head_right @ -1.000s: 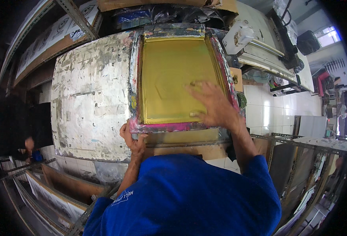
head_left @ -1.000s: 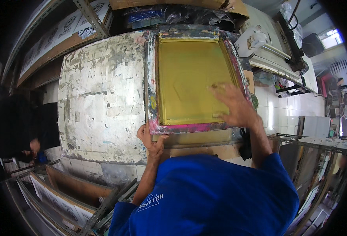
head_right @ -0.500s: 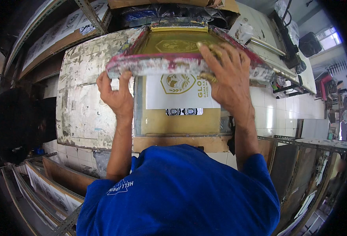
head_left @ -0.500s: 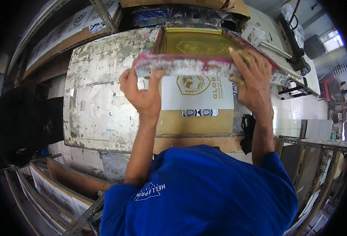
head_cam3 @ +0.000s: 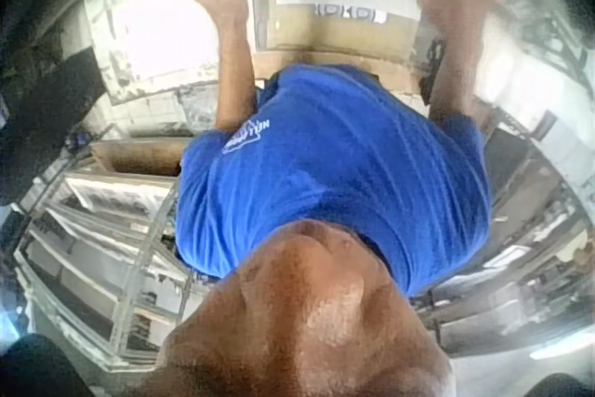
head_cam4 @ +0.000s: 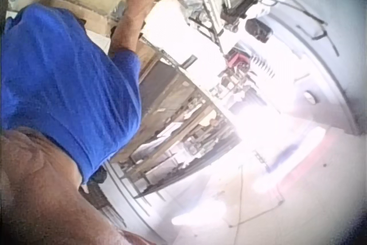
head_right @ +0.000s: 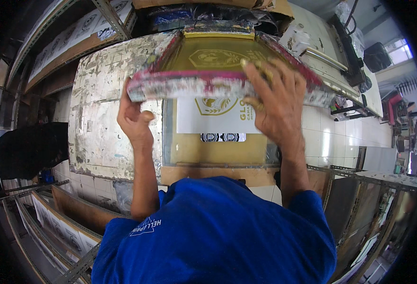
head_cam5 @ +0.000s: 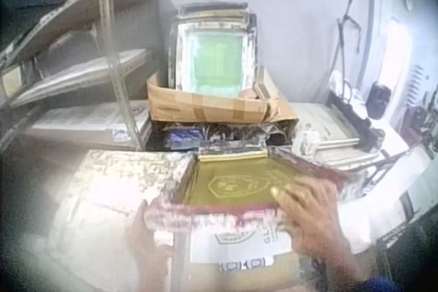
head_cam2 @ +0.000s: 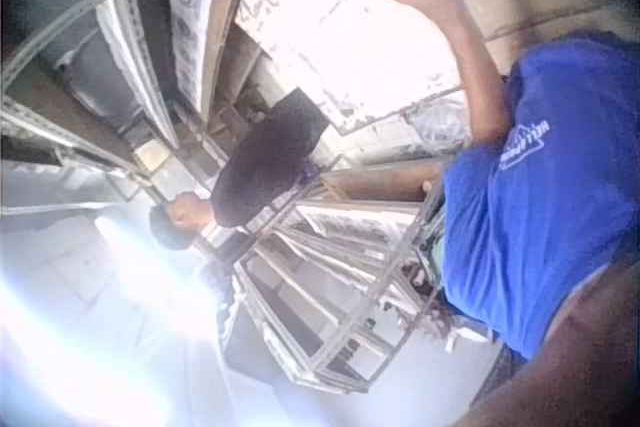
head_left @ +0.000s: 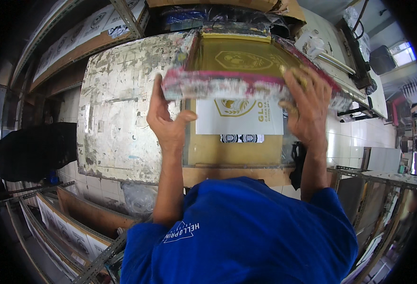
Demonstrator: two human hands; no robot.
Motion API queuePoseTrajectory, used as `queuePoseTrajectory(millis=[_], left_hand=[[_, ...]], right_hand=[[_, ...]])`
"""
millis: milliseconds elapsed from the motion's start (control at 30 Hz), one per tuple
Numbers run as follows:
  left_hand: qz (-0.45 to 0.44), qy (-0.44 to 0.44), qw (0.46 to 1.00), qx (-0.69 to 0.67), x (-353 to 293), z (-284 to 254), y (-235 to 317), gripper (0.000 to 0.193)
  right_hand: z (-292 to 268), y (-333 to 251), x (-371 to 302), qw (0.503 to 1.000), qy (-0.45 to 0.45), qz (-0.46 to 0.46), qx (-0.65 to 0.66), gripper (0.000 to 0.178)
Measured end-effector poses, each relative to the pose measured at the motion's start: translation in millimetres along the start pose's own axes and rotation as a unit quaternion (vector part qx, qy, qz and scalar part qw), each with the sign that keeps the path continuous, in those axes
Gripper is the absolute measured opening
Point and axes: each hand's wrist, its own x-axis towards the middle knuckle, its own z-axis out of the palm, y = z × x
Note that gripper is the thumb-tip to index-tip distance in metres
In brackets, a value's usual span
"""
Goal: The person places a sheet of paper on a printing board, lowers a screen over it, and pulls a squeegee across the screen to apply ink. They then lift the screen, remove the printed paper, and repeat the process for multiple sheets.
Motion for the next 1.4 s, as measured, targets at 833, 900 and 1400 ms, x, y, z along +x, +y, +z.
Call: queuePoseTrajectory(millis=[833, 900, 1400], left_hand=[[-0.045, -0.109, 0.942, 0.314, -174, -74, -128, 0.106], [-0.043, -0.115, 0.942, 0.313, -171, -74, -127, 0.106], [-0.016, -0.109, 0.933, 0.343, -163, -73, -128, 0.100]], right_hand=[[348, 110, 156, 0.970, -0.242, -0.014, -0.022, 0.102], [346, 118, 152, 0.975, -0.221, -0.013, -0.011, 0.106], [158, -7, -48, 0.947, -0.261, 0.010, 0.188, 0.094]])
